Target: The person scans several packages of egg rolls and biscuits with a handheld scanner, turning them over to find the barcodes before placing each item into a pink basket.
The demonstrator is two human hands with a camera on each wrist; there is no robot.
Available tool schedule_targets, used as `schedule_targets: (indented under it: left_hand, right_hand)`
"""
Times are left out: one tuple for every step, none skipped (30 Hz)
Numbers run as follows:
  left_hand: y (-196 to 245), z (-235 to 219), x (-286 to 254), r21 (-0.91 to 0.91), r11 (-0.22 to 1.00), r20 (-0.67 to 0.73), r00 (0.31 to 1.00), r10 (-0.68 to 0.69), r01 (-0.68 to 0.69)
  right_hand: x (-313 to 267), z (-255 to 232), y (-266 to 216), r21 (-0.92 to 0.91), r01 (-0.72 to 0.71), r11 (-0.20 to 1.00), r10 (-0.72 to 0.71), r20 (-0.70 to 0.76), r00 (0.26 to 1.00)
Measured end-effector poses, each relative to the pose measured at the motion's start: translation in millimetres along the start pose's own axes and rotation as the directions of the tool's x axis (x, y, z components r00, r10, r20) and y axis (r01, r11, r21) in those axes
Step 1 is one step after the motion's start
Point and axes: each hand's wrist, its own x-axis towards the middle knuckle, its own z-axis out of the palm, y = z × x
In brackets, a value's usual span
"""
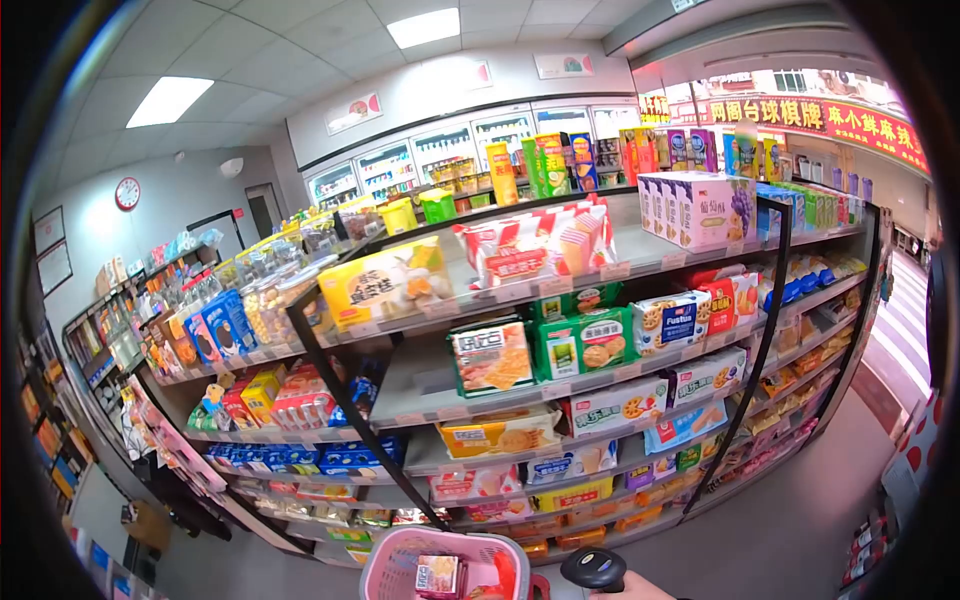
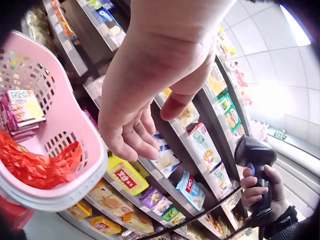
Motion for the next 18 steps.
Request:
schedule_targets:
  left_hand:
    - [-0.8,16.3,15.0,0.097,0.995,0.029,0.999,-0.020,0.017]
    - [3.3,38.9,17.1,0.055,0.998,0.057,0.998,-0.008,0.005]
    - [8.8,61.7,19.8,0.012,1.000,0.087,0.996,0.005,-0.006]
    - [8.8,81.2,22.9,-0.040,0.999,0.096,0.995,-0.009,0.013]
    - [9.5,94.7,32.4,0.032,0.999,0.129,0.991,-0.031,0.027]
    - [7.2,107.6,39.0,0.039,0.999,0.154,0.988,-0.019,0.013]
    - [5.2,119.5,43.7,0.046,0.999,0.182,0.983,-0.006,-0.002]
    - [5.4,129.7,46.7,0.088,0.996,0.204,0.979,-0.015,-0.003]
    - [5.8,139.0,47.8,0.087,0.996,0.204,0.979,-0.019,0.001]
    - [6.7,146.4,48.5,0.117,0.993,0.226,0.974,-0.025,-0.002]
    - [7.1,152.0,49.6,0.148,0.989,0.250,0.968,-0.032,-0.006]
    - [4.0,154.3,51.1,0.147,0.989,0.256,0.967,-0.014,-0.025]
    - [4.5,157.1,51.6,0.153,0.988,0.261,0.965,-0.018,-0.023]
    - [5.2,159.2,49.4,0.154,0.988,0.255,0.967,-0.032,-0.008]
    - [5.8,159.7,48.7,0.153,0.988,0.248,0.968,-0.046,0.008]
    - [4.9,157.1,51.3,0.163,0.986,0.238,0.970,-0.059,0.021]
    - [3.4,153.6,54.1,0.163,0.986,0.241,0.969,-0.062,0.023]
    - [0.7,149.6,56.6,0.148,0.989,0.218,0.976,-0.028,-0.004]
  right_hand:
    - [-3.5,-16.6,2.5,-0.011,-0.007,1.000,0.007,-0.001,1.000]
    - [-7.2,-33.6,4.2,-0.026,-0.013,1.000,0.012,-0.004,1.000]
    - [-10.8,-50.1,5.5,-0.043,-0.017,0.999,0.017,-0.009,1.000]
    - [-14.3,-66.0,8.6,-0.042,-0.029,0.999,0.028,-0.004,1.000]
    - [-17.2,-80.7,13.2,-0.058,-0.064,0.996,0.062,-0.039,0.997]
    - [-21.5,-92.0,15.6,-0.074,-0.100,0.992,0.094,-0.076,0.993]
    - [-27.0,-100.7,15.2,-0.071,-0.111,0.991,0.105,-0.076,0.992]
    - [-31.6,-108.8,13.8,-0.051,-0.095,0.994,0.087,-0.131,0.988]
    - [-35.5,-116.3,12.1,-0.033,-0.074,0.997,0.067,-0.186,0.980]
    - [-39.3,-122.7,9.3,0.010,-0.102,0.995,0.102,-0.176,0.979]
    - [-41.4,-129.4,11.8,0.014,-0.101,0.995,0.102,-0.179,0.979]
    - [-42.5,-136.4,16.2,-0.010,-0.081,0.997,0.077,-0.180,0.981]
    - [-43.6,-140.9,19.2,-0.034,-0.062,0.997,0.055,-0.182,0.982]
    - [-45.7,-142.8,19.2,-0.029,-0.063,0.998,0.057,-0.189,0.980]
    - [-47.6,-143.6,17.8,-0.011,-0.064,0.998,0.061,-0.200,0.978]
    - [-48.1,-144.0,16.9,0.007,-0.065,0.998,0.065,-0.210,0.975]
    - [-46.9,-143.8,16.0,0.007,-0.067,0.998,0.067,-0.214,0.974]
    - [-45.4,-143.2,14.8,0.016,-0.080,0.997,0.082,-0.226,0.971]
